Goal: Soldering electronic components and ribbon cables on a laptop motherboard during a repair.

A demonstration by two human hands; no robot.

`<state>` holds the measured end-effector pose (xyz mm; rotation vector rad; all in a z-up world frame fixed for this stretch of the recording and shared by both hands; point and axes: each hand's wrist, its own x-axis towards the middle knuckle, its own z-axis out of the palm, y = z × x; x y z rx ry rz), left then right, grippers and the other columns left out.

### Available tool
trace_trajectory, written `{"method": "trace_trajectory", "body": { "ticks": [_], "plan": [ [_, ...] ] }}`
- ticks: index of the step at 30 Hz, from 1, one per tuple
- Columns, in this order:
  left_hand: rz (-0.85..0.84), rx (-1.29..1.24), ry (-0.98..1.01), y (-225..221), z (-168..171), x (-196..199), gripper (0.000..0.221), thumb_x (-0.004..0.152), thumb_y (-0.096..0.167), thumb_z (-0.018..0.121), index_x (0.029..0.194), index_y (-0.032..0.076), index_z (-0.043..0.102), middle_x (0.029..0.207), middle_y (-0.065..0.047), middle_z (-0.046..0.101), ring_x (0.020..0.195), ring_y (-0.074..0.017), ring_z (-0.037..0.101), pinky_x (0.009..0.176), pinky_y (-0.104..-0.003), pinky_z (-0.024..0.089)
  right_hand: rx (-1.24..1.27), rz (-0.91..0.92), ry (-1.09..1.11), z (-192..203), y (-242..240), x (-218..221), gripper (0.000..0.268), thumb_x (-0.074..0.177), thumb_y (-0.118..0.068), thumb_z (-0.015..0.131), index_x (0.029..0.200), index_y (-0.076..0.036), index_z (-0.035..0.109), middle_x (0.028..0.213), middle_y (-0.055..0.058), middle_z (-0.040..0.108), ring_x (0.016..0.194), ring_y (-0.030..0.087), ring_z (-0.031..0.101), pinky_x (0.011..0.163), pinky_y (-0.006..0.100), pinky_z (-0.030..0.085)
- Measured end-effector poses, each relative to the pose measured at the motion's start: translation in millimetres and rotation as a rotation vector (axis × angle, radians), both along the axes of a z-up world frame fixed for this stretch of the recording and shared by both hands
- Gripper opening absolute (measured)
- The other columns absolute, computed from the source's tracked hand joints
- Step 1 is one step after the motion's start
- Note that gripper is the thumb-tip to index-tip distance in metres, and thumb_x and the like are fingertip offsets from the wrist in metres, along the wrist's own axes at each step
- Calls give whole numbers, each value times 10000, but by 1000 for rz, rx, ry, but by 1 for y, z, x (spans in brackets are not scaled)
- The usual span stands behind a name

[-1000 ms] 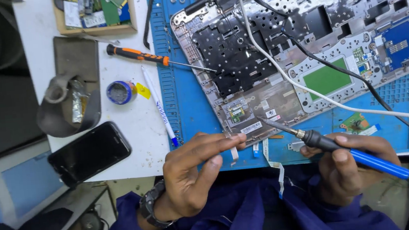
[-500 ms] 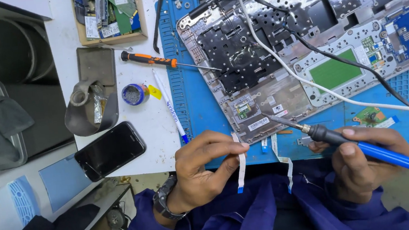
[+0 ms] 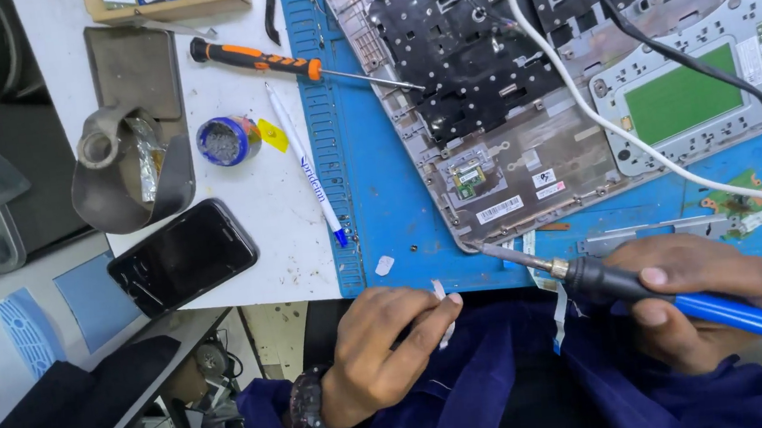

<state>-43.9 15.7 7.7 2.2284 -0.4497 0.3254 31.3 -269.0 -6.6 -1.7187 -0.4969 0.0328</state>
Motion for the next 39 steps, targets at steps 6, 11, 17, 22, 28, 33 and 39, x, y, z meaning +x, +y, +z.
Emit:
{"method": "trace_trajectory", "body": {
  "ticks": [6, 11, 17, 22, 28, 33, 39],
  "plan": [
    [18, 274, -198, 4, 4, 24, 100, 959, -8, 806, 1029, -6, 734, 921, -108, 718, 794, -183, 714, 653, -282, 609, 89, 144, 30, -13, 2, 7, 233, 969, -193, 651, 1185, -149, 577, 685, -4, 625, 524, 135, 567, 591, 292, 562],
    [3, 347, -189, 8, 5, 26, 43, 976, 16, 783, 988, 29, 744, 920, -84, 707, 825, -179, 689, 706, -289, 628, 16, 181, -13, -12, 2, 12, 215, 961, -193, 623, 1141, -134, 521, 698, 23, 639, 541, 145, 663, 596, 292, 642],
    [4, 381, -176, 7, 1, 26, 60, 989, 5, 749, 956, 54, 746, 902, -60, 675, 817, -165, 654, 700, -281, 600, -18, 149, -120, -16, 10, 7, 204, 929, -188, 629, 1053, -90, 501, 703, 60, 601, 507, 184, 653, 542, 334, 622],
    [4, 381, -182, 7, 0, 26, 77, 986, -7, 744, 947, 59, 746, 898, -59, 677, 817, -163, 654, 695, -276, 603, -11, 93, -161, -18, 19, 3, 220, 900, -174, 664, 1006, -57, 510, 777, 75, 638, 522, 206, 701, 523, 351, 633],
    [8, 380, -180, 6, 0, 27, 92, 985, -20, 734, 939, 59, 744, 894, -56, 677, 803, -157, 655, 693, -276, 601, 17, 150, -162, -10, 29, 14, 175, 850, -83, 681, 933, -22, 540, 662, 77, 626, 491, 191, 704, 484, 300, 632],
    [-8, 363, -166, 7, 0, 25, 60, 993, -4, 738, 958, 46, 745, 916, -72, 686, 829, -173, 661, 710, -289, 618, -29, 191, -110, -8, 26, 13, 185, 861, -104, 699, 970, -55, 557, 663, 85, 663, 544, 175, 725, 539, 284, 674],
    [-1, 385, -189, 8, -1, 25, 59, 988, -1, 743, 961, 51, 747, 924, -66, 692, 836, -167, 661, 708, -277, 619, -34, 119, -112, -16, 22, 8, 196, 857, -113, 702, 956, -55, 544, 657, 87, 632, 545, 194, 706, 533, 311, 665]
  ]
}}
